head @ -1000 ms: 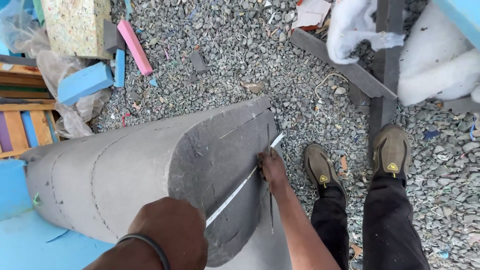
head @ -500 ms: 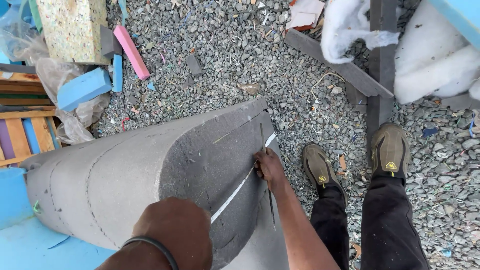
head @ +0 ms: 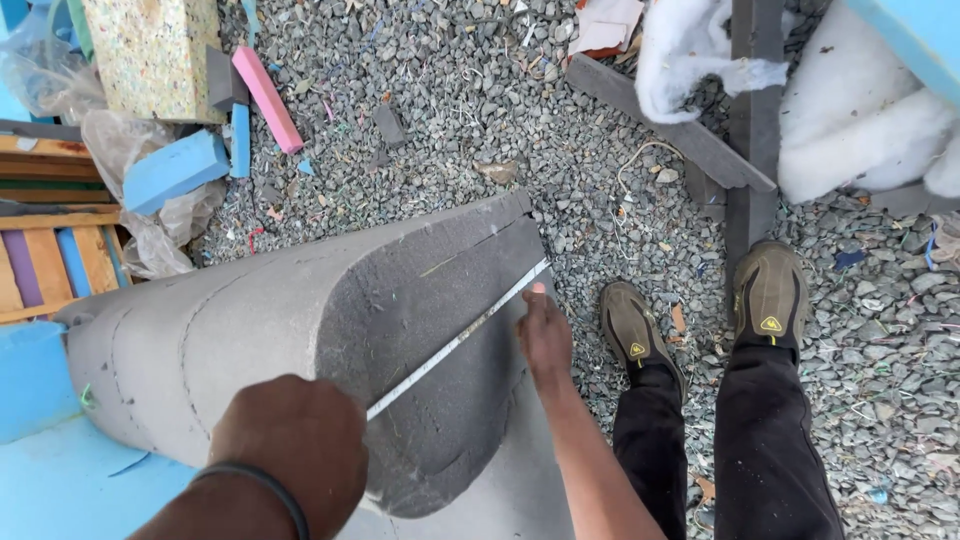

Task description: Measuring and cutting foam pieces for furniture reupholstery using a tape measure and a hand saw.

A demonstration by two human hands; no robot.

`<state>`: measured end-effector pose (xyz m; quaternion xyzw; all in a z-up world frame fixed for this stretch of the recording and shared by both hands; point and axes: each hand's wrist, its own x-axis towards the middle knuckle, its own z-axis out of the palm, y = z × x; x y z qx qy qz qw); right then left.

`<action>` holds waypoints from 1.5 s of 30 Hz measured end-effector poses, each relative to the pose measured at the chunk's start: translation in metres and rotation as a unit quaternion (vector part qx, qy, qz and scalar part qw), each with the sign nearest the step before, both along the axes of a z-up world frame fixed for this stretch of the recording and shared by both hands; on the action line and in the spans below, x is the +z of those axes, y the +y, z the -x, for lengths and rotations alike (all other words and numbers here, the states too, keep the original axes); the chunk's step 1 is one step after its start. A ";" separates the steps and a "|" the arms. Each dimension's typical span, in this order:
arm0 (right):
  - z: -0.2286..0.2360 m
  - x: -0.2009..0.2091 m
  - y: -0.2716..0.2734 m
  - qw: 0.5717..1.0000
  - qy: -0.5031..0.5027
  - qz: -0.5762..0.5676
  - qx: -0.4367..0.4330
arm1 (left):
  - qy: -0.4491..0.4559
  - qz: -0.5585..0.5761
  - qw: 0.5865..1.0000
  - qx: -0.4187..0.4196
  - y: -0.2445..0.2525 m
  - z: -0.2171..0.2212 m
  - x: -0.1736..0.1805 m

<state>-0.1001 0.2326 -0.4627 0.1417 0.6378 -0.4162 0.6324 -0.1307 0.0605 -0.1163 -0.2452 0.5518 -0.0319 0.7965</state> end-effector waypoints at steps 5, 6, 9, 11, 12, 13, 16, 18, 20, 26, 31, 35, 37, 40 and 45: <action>0.014 0.059 0.040 0.984 0.159 0.045 0.064 | 0.031 0.054 0.998 -0.022 -0.007 -0.007 0.006; 0.016 0.077 0.049 0.984 0.158 0.045 0.066 | 0.030 0.054 0.998 -0.020 -0.007 -0.006 0.006; 0.021 0.137 0.074 0.975 0.160 0.106 0.112 | 0.036 0.060 0.997 -0.009 -0.008 -0.005 0.007; 0.028 0.181 0.085 0.970 0.081 0.082 0.214 | 0.019 0.055 0.998 0.001 -0.009 -0.005 0.003; 0.026 0.187 0.091 0.970 0.086 0.079 0.214 | 0.025 0.053 0.998 0.001 -0.009 -0.003 0.003; 0.024 0.194 0.096 0.963 0.102 0.106 0.225 | 0.028 0.056 0.998 -0.007 -0.009 -0.001 0.002; 0.009 0.204 0.104 0.956 0.105 0.145 0.232 | 0.019 0.058 0.998 -0.006 -0.006 0.002 0.003; 0.005 0.209 0.098 0.956 0.102 0.158 0.223 | 0.014 0.062 0.998 -0.002 -0.006 0.002 0.003; 0.009 0.220 0.088 0.949 0.110 0.166 0.244 | 0.024 0.061 0.998 -0.007 -0.004 0.000 0.002; -0.007 0.208 0.090 0.940 0.180 0.177 0.230 | 0.031 0.059 0.998 -0.014 -0.001 -0.003 0.000; -0.001 0.219 0.082 0.941 0.155 0.168 0.250 | 0.028 0.059 0.998 -0.017 -0.003 -0.004 0.001; -0.004 0.223 0.088 0.933 0.132 0.147 0.300 | 0.060 0.085 0.994 0.013 -0.023 0.017 0.019; 0.007 0.226 0.085 0.933 0.131 0.147 0.302 | 0.068 0.096 0.993 0.025 -0.035 0.021 0.031; 0.015 0.222 0.070 0.936 0.144 0.153 0.281 | 0.101 0.115 0.987 0.050 -0.046 0.010 0.046; 0.030 0.219 0.041 0.928 0.185 0.163 0.281 | 0.143 0.144 0.973 0.110 -0.045 0.000 0.075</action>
